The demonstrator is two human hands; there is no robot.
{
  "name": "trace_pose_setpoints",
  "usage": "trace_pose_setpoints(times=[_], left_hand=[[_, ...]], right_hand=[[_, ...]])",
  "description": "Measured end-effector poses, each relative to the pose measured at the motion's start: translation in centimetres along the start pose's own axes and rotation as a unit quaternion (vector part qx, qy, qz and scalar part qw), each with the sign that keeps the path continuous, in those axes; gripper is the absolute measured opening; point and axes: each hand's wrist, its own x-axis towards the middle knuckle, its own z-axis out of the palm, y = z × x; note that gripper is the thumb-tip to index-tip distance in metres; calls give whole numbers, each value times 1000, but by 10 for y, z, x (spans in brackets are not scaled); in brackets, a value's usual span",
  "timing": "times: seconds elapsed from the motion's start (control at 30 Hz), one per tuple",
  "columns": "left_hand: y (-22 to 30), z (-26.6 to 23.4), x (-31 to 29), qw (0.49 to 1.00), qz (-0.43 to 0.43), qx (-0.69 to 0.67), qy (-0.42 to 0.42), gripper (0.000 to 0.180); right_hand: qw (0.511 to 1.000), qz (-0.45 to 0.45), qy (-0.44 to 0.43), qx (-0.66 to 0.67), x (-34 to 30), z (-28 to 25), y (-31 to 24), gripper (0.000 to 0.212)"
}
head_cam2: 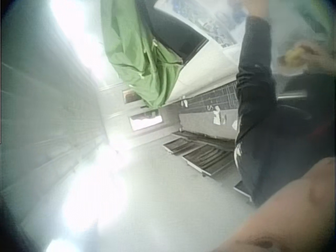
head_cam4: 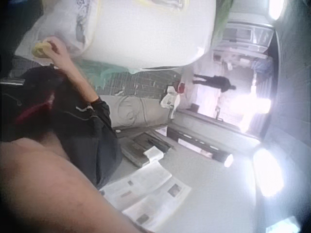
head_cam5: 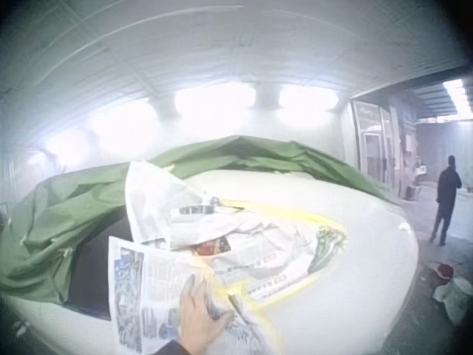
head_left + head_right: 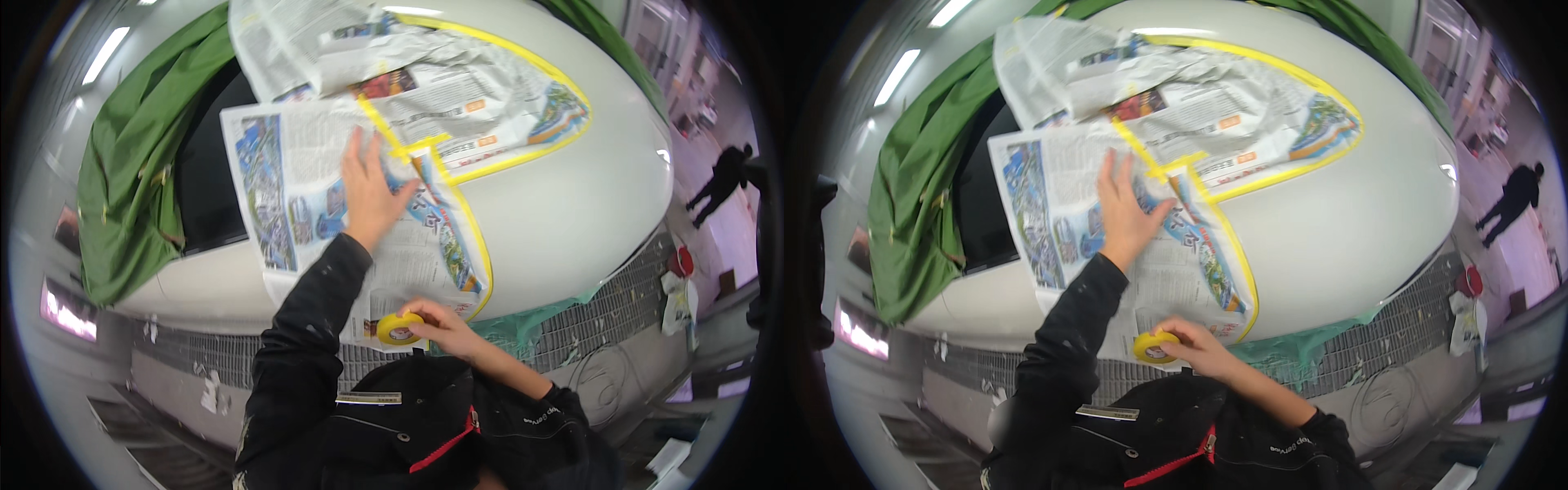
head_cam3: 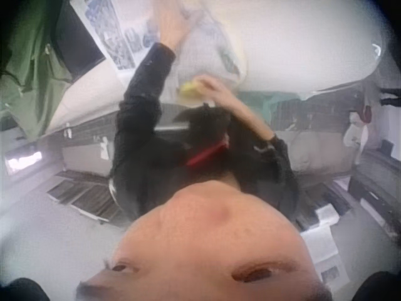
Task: The person tapes sheets of newspaper onto a white car hood using yellow masking tape. They smooth the paper, tear tape, and press it along edges and seams to secure the coverage. A green cloth is also taped over part of the hood.
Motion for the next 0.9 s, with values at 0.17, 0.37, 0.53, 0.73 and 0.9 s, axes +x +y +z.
trace_pose_setpoints(times=[0.17, 0.37, 0.53, 0.73, 0.9], left_hand=[[15, -37, -127, 952, -186, -209, -123, 47], [24, -84, -223, 738, -440, -418, -294, 15], [22, -104, -244, 696, -471, -468, -274, 10], [9, -109, -255, 721, -452, -401, -338, 24], [11, -104, -255, 659, -483, -391, -423, 20]], right_hand=[[994, 110, -4, -17, -38, 0, 35, 37], [985, 82, 21, -148, -32, -3, 41, 40], [942, 36, 13, -334, -15, 13, 55, 36], [946, -7, 82, -313, -14, 24, 59, 71], [924, 44, 158, -346, -27, 29, 55, 87]])
